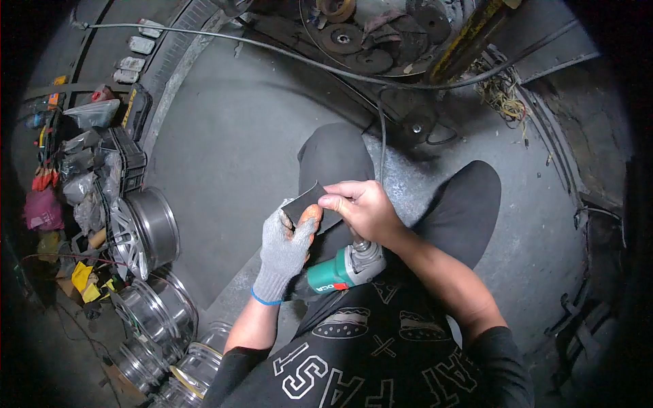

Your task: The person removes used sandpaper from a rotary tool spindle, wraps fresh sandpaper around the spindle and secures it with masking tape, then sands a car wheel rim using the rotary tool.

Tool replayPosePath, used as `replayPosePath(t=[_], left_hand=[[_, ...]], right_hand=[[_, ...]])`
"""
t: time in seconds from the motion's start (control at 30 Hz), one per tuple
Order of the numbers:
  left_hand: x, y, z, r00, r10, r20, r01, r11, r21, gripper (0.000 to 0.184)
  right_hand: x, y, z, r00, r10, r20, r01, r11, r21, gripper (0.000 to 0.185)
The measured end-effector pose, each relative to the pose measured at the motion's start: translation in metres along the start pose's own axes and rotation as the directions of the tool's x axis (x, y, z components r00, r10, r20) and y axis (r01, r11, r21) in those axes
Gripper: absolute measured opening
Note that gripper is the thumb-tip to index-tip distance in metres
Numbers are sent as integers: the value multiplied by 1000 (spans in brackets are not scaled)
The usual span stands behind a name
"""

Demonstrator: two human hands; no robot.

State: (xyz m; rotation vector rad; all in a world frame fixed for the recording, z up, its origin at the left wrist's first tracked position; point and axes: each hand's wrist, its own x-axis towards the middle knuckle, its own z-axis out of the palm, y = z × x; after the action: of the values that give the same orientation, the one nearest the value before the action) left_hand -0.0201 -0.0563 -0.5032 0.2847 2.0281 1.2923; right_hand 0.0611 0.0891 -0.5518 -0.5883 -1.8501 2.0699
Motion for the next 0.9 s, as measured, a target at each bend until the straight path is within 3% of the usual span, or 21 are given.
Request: replayPosePath(t=[0.07, 0.17, 0.2, 0.23, 0.3, 0.33, 0.4, 0.5, 0.73, 0.8, 0.83, 0.9], left_hand=[[1, -3, 1, 999, 52, -15, -53, 998, -37, 13], [-2, 2, 0, 998, 63, 9, -63, 997, 36, 14], [-2, 2, 0, 998, 63, 9, -63, 997, 36, 14], [-2, 3, 1, 997, 73, 1, -73, 997, 20, 14], [-1, 4, 2, 996, 85, -6, -85, 996, 1, 14], [-1, 4, 1, 998, 56, 1, -56, 998, -8, 14], [-1, 4, 0, 1000, 29, 7, -29, 999, -17, 14], [-1, 4, 0, 999, 51, 16, -52, 998, 33, 14], [-2, 4, 0, 996, 87, 5, -87, 995, 43, 16], [-2, 1, 0, 997, 71, 12, -71, 997, 3, 16], [-1, -2, 1, 995, 101, 3, -101, 995, 3, 16], [-1, -2, 1, 991, 131, -6, -131, 991, 4, 15]], right_hand=[[1, 0, -3, 965, 252, 76, -260, 957, 131, 36], [7, -9, -7, 967, 246, 70, -253, 960, 117, 38], [13, -9, -1, 999, -27, -20, 28, 999, 19, 37], [12, -13, -4, 999, -28, -23, 28, 999, 18, 37], [9, -27, -11, 896, 422, 140, -427, 904, 8, 35], [8, -24, -9, 896, 421, 139, -426, 905, 7, 35], [7, -16, -3, 992, 123, 14, -123, 991, -44, 34], [6, -21, -5, 977, 209, 49, -207, 977, -51, 33], [6, -14, -3, 985, 164, 56, -167, 984, 59, 31], [7, -20, -9, 902, 394, 177, -419, 898, 136, 32], [6, -15, -9, 902, 394, 177, -419, 898, 136, 32], [4, -3, -8, 969, 214, 121, -236, 948, 213, 30]])
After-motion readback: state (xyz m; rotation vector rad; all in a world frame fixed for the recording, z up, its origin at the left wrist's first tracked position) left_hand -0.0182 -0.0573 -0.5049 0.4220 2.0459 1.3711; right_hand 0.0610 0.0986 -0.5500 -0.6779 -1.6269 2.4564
